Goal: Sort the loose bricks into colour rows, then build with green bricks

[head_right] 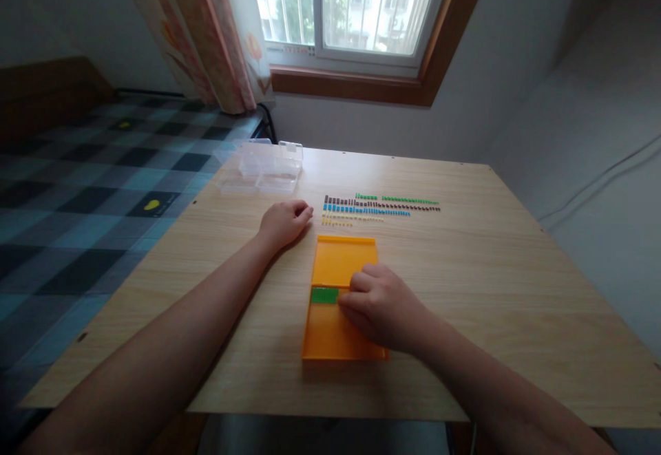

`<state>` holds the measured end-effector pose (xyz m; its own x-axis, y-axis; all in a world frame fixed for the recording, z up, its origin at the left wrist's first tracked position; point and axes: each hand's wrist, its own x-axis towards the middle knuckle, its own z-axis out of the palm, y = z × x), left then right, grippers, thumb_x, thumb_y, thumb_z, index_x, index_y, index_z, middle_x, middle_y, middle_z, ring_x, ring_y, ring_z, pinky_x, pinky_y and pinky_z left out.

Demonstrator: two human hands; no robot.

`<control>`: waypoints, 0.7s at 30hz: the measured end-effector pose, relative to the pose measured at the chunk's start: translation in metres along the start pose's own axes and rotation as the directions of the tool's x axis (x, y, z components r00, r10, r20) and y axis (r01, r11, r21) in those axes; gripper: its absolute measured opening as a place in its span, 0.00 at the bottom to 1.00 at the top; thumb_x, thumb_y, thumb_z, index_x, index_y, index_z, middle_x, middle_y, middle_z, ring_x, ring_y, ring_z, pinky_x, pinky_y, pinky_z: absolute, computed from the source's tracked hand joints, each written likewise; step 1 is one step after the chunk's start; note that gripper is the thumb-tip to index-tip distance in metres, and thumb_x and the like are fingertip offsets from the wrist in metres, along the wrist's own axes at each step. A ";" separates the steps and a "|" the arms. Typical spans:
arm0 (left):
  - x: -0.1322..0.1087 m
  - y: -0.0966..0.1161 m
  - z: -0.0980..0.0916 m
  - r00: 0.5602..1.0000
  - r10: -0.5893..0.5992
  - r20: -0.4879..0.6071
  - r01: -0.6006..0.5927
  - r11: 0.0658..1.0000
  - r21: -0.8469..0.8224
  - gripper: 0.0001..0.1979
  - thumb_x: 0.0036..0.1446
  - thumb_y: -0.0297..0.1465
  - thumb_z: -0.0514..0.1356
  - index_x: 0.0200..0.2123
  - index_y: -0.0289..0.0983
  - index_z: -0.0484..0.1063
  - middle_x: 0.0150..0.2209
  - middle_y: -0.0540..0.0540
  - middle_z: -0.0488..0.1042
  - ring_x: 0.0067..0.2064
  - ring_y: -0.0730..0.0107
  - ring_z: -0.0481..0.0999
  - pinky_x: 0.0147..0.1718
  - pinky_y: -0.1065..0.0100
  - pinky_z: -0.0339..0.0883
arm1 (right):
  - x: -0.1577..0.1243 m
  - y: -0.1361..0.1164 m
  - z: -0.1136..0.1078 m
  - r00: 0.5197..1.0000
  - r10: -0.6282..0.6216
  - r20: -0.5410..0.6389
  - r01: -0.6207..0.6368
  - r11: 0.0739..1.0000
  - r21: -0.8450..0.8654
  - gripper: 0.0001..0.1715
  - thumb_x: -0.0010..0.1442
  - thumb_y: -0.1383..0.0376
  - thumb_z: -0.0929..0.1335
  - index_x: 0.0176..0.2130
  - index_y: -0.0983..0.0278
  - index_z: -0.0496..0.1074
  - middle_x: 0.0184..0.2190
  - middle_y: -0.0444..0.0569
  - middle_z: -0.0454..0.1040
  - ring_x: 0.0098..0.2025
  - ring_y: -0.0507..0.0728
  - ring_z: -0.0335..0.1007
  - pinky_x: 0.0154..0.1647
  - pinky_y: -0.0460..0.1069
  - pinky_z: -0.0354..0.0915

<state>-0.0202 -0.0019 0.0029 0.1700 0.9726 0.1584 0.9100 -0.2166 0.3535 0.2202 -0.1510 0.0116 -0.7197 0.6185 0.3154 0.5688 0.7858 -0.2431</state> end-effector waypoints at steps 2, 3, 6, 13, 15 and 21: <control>0.000 0.000 0.000 1.000 0.003 -0.001 -0.003 1.000 -0.002 0.19 0.66 0.43 0.52 0.38 0.42 0.82 0.38 0.44 0.83 0.39 0.59 0.79 0.35 0.64 0.64 | 0.000 -0.001 0.000 1.000 -0.004 0.010 0.004 1.000 0.004 0.14 0.71 0.65 0.64 0.37 0.61 0.79 0.30 0.48 0.71 0.33 0.55 0.60 0.35 0.52 0.51; 0.000 0.000 0.000 1.000 0.003 -0.001 -0.003 1.000 -0.004 0.19 0.66 0.42 0.52 0.38 0.42 0.82 0.38 0.44 0.83 0.39 0.59 0.79 0.35 0.64 0.64 | 0.001 -0.001 0.000 1.000 -0.004 0.017 0.004 1.000 0.004 0.14 0.70 0.65 0.65 0.38 0.61 0.79 0.29 0.48 0.71 0.33 0.55 0.59 0.35 0.52 0.51; 0.000 0.001 -0.001 1.000 0.002 -0.001 -0.002 1.000 -0.012 0.19 0.66 0.42 0.52 0.38 0.41 0.82 0.38 0.43 0.83 0.39 0.59 0.79 0.35 0.64 0.64 | 0.001 -0.002 0.000 0.999 0.007 0.041 -0.007 1.000 -0.001 0.13 0.70 0.66 0.65 0.39 0.60 0.80 0.29 0.48 0.71 0.33 0.55 0.59 0.35 0.52 0.51; 0.000 0.001 0.000 1.000 -0.008 -0.006 0.008 1.000 -0.014 0.19 0.66 0.43 0.53 0.38 0.42 0.82 0.38 0.43 0.83 0.40 0.59 0.79 0.35 0.64 0.64 | 0.002 -0.002 0.000 0.998 0.017 0.053 -0.017 1.000 0.005 0.14 0.70 0.66 0.65 0.37 0.61 0.80 0.29 0.48 0.71 0.32 0.55 0.60 0.35 0.52 0.51; 0.000 0.000 0.000 1.000 -0.004 -0.006 0.004 1.000 -0.009 0.19 0.66 0.43 0.53 0.38 0.42 0.82 0.38 0.43 0.83 0.39 0.59 0.79 0.35 0.64 0.64 | 0.003 -0.003 0.001 0.999 0.016 0.049 -0.016 1.000 0.005 0.14 0.70 0.66 0.65 0.37 0.61 0.80 0.29 0.48 0.71 0.32 0.55 0.60 0.35 0.52 0.51; 0.000 0.000 0.001 1.000 0.005 -0.008 -0.005 1.000 -0.008 0.19 0.66 0.42 0.52 0.38 0.41 0.81 0.38 0.43 0.83 0.39 0.60 0.78 0.34 0.64 0.63 | -0.001 0.002 -0.007 1.000 -0.018 -0.002 0.018 0.999 0.040 0.13 0.69 0.66 0.65 0.38 0.62 0.79 0.28 0.48 0.71 0.32 0.55 0.60 0.35 0.52 0.53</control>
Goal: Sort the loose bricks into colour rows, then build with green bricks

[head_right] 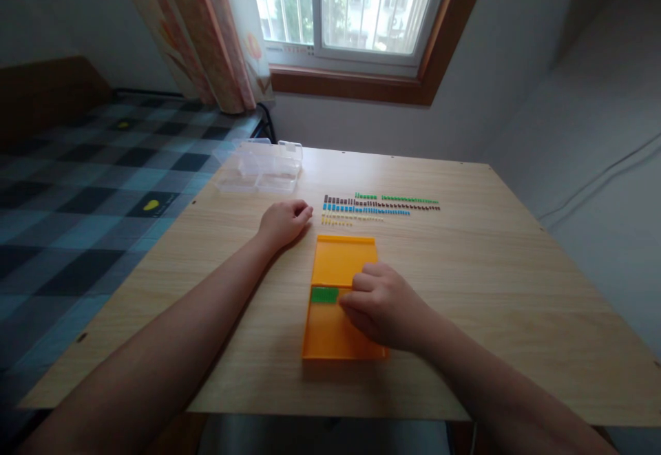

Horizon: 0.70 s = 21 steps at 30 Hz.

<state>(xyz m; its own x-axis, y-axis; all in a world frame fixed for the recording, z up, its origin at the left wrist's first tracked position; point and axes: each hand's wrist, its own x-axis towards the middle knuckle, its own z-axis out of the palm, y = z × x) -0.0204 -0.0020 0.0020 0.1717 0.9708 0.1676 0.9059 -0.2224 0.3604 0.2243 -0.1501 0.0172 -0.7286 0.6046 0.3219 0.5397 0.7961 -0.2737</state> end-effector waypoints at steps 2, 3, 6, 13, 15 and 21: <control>0.000 0.000 0.000 1.000 0.004 -0.004 -0.004 1.000 -0.005 0.19 0.66 0.42 0.53 0.38 0.41 0.81 0.38 0.44 0.83 0.38 0.60 0.78 0.33 0.64 0.62 | -0.001 0.003 -0.007 1.000 -0.005 0.002 0.005 1.000 0.017 0.12 0.68 0.67 0.66 0.37 0.62 0.79 0.28 0.47 0.71 0.32 0.55 0.61 0.35 0.52 0.54; 0.000 0.000 0.000 1.000 0.005 -0.004 -0.005 1.000 -0.007 0.19 0.66 0.42 0.53 0.38 0.41 0.81 0.38 0.44 0.83 0.38 0.60 0.78 0.33 0.64 0.61 | -0.002 0.005 -0.011 1.000 -0.006 0.010 0.006 1.000 0.024 0.11 0.67 0.67 0.66 0.37 0.62 0.79 0.28 0.47 0.71 0.32 0.55 0.61 0.36 0.52 0.54; 0.001 0.001 -0.001 1.000 -0.001 0.003 0.001 1.000 -0.007 0.19 0.66 0.42 0.53 0.37 0.41 0.81 0.38 0.44 0.83 0.38 0.61 0.78 0.32 0.64 0.61 | -0.002 0.008 -0.017 0.998 -0.028 0.063 0.026 0.999 0.037 0.12 0.67 0.65 0.66 0.36 0.61 0.80 0.27 0.47 0.70 0.31 0.55 0.61 0.36 0.52 0.54; 0.000 0.001 -0.002 1.000 -0.007 0.001 0.007 1.000 -0.011 0.18 0.66 0.42 0.53 0.37 0.41 0.81 0.38 0.44 0.83 0.39 0.60 0.78 0.33 0.64 0.62 | -0.003 0.007 -0.011 0.984 -0.061 0.169 0.053 0.997 0.047 0.09 0.65 0.65 0.68 0.39 0.59 0.80 0.30 0.47 0.71 0.33 0.55 0.61 0.36 0.52 0.53; 0.001 0.001 -0.001 1.000 -0.008 0.000 0.008 1.000 -0.013 0.18 0.66 0.42 0.53 0.38 0.42 0.82 0.38 0.44 0.83 0.39 0.60 0.78 0.34 0.64 0.62 | -0.002 0.007 -0.009 0.985 -0.057 0.162 0.052 0.998 0.034 0.09 0.66 0.65 0.68 0.39 0.59 0.80 0.29 0.47 0.71 0.32 0.55 0.61 0.36 0.52 0.53; 0.001 0.000 0.000 1.000 -0.009 -0.002 0.009 1.000 -0.017 0.18 0.66 0.42 0.53 0.38 0.41 0.82 0.38 0.44 0.83 0.38 0.59 0.78 0.34 0.64 0.63 | 0.000 0.006 -0.004 0.994 -0.049 0.103 0.052 0.998 -0.030 0.13 0.70 0.65 0.65 0.41 0.59 0.80 0.28 0.47 0.70 0.31 0.54 0.59 0.34 0.52 0.52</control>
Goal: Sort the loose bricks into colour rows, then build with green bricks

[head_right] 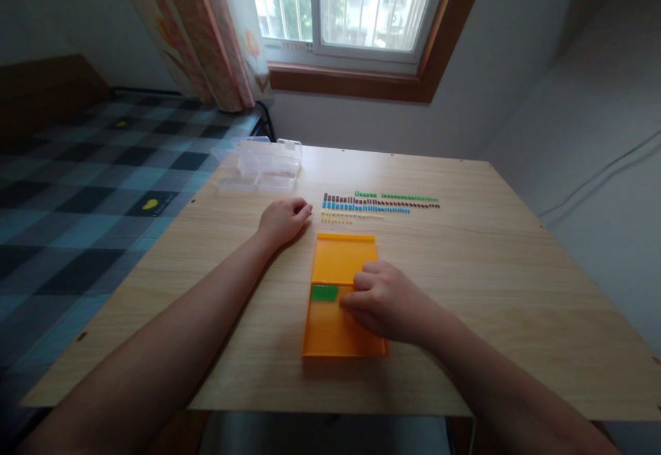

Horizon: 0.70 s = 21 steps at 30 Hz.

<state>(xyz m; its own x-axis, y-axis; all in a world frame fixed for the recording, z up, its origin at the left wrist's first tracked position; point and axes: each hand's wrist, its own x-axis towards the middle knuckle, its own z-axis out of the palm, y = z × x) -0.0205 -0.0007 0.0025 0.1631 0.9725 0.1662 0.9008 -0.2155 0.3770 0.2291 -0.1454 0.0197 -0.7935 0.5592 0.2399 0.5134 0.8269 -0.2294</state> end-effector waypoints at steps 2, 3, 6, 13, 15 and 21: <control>0.000 0.000 0.000 1.000 0.003 -0.001 -0.003 1.000 0.001 0.18 0.66 0.42 0.53 0.38 0.41 0.82 0.38 0.44 0.83 0.39 0.59 0.78 0.34 0.64 0.62 | 0.000 0.000 0.002 1.000 0.010 -0.010 -0.010 1.000 -0.018 0.13 0.71 0.65 0.65 0.41 0.59 0.80 0.27 0.47 0.70 0.31 0.54 0.59 0.34 0.52 0.51; 0.000 0.000 0.000 1.000 0.004 -0.002 -0.004 1.000 0.002 0.18 0.66 0.42 0.53 0.38 0.41 0.81 0.38 0.44 0.83 0.39 0.59 0.78 0.33 0.64 0.62 | 0.000 0.000 0.003 1.000 0.016 -0.011 -0.016 1.000 -0.026 0.13 0.71 0.64 0.65 0.42 0.59 0.80 0.27 0.47 0.70 0.31 0.54 0.59 0.33 0.52 0.51; 0.000 0.000 0.000 1.000 0.002 0.001 -0.002 1.000 0.001 0.18 0.66 0.42 0.53 0.38 0.41 0.82 0.38 0.44 0.83 0.39 0.60 0.78 0.34 0.64 0.63 | 0.000 0.000 0.005 0.999 0.032 -0.010 -0.033 0.999 -0.041 0.14 0.72 0.64 0.64 0.42 0.59 0.80 0.28 0.47 0.69 0.31 0.54 0.59 0.33 0.51 0.50; 0.000 0.000 0.001 1.000 -0.001 -0.005 0.001 1.000 -0.010 0.19 0.66 0.42 0.53 0.39 0.42 0.82 0.39 0.44 0.83 0.39 0.59 0.79 0.35 0.64 0.64 | 0.000 0.000 0.006 0.999 0.040 -0.023 -0.041 0.999 -0.027 0.15 0.72 0.63 0.64 0.42 0.59 0.80 0.27 0.47 0.69 0.31 0.54 0.59 0.33 0.51 0.50; 0.000 0.000 0.001 1.000 0.000 -0.006 0.000 1.000 -0.007 0.19 0.66 0.42 0.53 0.39 0.42 0.82 0.39 0.44 0.83 0.39 0.59 0.79 0.35 0.64 0.64 | 0.000 0.000 0.006 0.999 0.047 -0.019 -0.047 0.999 -0.012 0.15 0.72 0.63 0.64 0.42 0.60 0.80 0.27 0.47 0.70 0.31 0.54 0.60 0.33 0.51 0.51; 0.000 0.000 0.001 1.000 0.009 -0.006 -0.009 1.000 -0.008 0.18 0.65 0.42 0.53 0.38 0.42 0.82 0.38 0.44 0.83 0.39 0.59 0.79 0.33 0.64 0.62 | 0.000 -0.001 0.007 0.998 0.058 -0.010 -0.058 0.998 0.021 0.15 0.72 0.64 0.64 0.42 0.61 0.80 0.27 0.47 0.71 0.31 0.54 0.60 0.33 0.51 0.52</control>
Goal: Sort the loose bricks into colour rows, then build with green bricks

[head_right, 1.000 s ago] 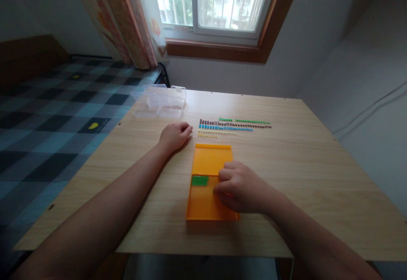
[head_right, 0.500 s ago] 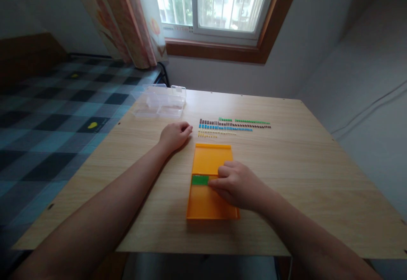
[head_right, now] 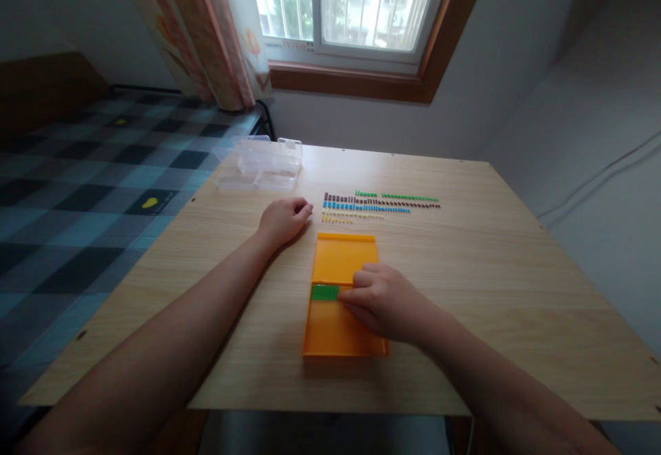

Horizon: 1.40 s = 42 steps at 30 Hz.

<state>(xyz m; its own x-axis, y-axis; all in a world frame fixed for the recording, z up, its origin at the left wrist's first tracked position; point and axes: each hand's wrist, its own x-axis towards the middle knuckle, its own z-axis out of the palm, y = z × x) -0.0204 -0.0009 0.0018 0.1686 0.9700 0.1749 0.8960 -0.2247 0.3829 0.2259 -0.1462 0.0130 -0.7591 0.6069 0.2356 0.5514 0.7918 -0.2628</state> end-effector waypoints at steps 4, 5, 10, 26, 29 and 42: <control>0.000 0.000 0.000 1.000 0.001 0.004 -0.001 1.000 -0.004 0.18 0.65 0.42 0.53 0.38 0.42 0.82 0.38 0.44 0.83 0.39 0.59 0.78 0.34 0.63 0.63 | 0.000 0.000 0.000 1.000 0.002 0.003 -0.002 1.000 0.014 0.15 0.72 0.65 0.64 0.40 0.61 0.80 0.27 0.47 0.71 0.31 0.54 0.60 0.33 0.51 0.52; 0.000 0.000 0.000 1.000 0.000 0.005 0.000 1.000 -0.005 0.18 0.65 0.42 0.53 0.39 0.42 0.82 0.38 0.44 0.83 0.39 0.59 0.78 0.34 0.63 0.63 | 0.000 0.000 0.000 1.000 0.001 0.003 -0.001 1.000 0.014 0.15 0.72 0.65 0.64 0.40 0.61 0.80 0.27 0.47 0.71 0.31 0.54 0.60 0.33 0.51 0.52; 0.000 0.001 -0.001 1.000 -0.007 0.005 0.007 1.000 -0.006 0.18 0.65 0.42 0.53 0.39 0.41 0.82 0.39 0.43 0.83 0.39 0.59 0.78 0.34 0.63 0.62 | 0.000 0.000 0.000 1.000 0.001 0.010 -0.001 1.000 0.002 0.16 0.72 0.65 0.63 0.38 0.61 0.79 0.27 0.47 0.72 0.31 0.54 0.60 0.33 0.51 0.52; 0.002 -0.003 -0.001 1.000 -0.009 0.015 0.009 1.000 0.010 0.18 0.66 0.42 0.53 0.36 0.40 0.80 0.36 0.44 0.82 0.37 0.61 0.77 0.30 0.65 0.56 | 0.003 0.008 -0.005 0.904 -0.035 -0.427 0.048 0.999 0.019 0.09 0.67 0.69 0.68 0.45 0.62 0.78 0.27 0.46 0.74 0.32 0.56 0.64 0.38 0.54 0.61; 0.002 -0.003 -0.001 1.000 -0.006 0.011 0.006 1.000 -0.001 0.18 0.66 0.42 0.53 0.35 0.40 0.80 0.35 0.44 0.82 0.36 0.61 0.77 0.30 0.65 0.55 | 0.002 0.015 -0.006 0.849 0.011 -0.529 -0.006 1.000 0.011 0.10 0.65 0.71 0.69 0.45 0.61 0.78 0.28 0.46 0.75 0.33 0.56 0.65 0.40 0.55 0.62; 0.003 -0.004 0.001 1.000 -0.014 0.005 0.014 1.000 0.000 0.19 0.66 0.42 0.52 0.35 0.41 0.80 0.35 0.44 0.82 0.36 0.60 0.77 0.30 0.64 0.55 | 0.023 0.047 -0.056 0.869 0.072 -0.489 -0.193 0.960 -0.202 0.09 0.66 0.64 0.69 0.38 0.59 0.82 0.35 0.49 0.80 0.44 0.61 0.70 0.51 0.59 0.61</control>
<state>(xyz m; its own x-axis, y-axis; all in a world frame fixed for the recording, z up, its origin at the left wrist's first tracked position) -0.0235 0.0027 0.0000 0.1577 0.9737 0.1647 0.8982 -0.2107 0.3858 0.2541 -0.0908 0.0583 -0.4512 0.6187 0.6431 0.7459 0.6571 -0.1089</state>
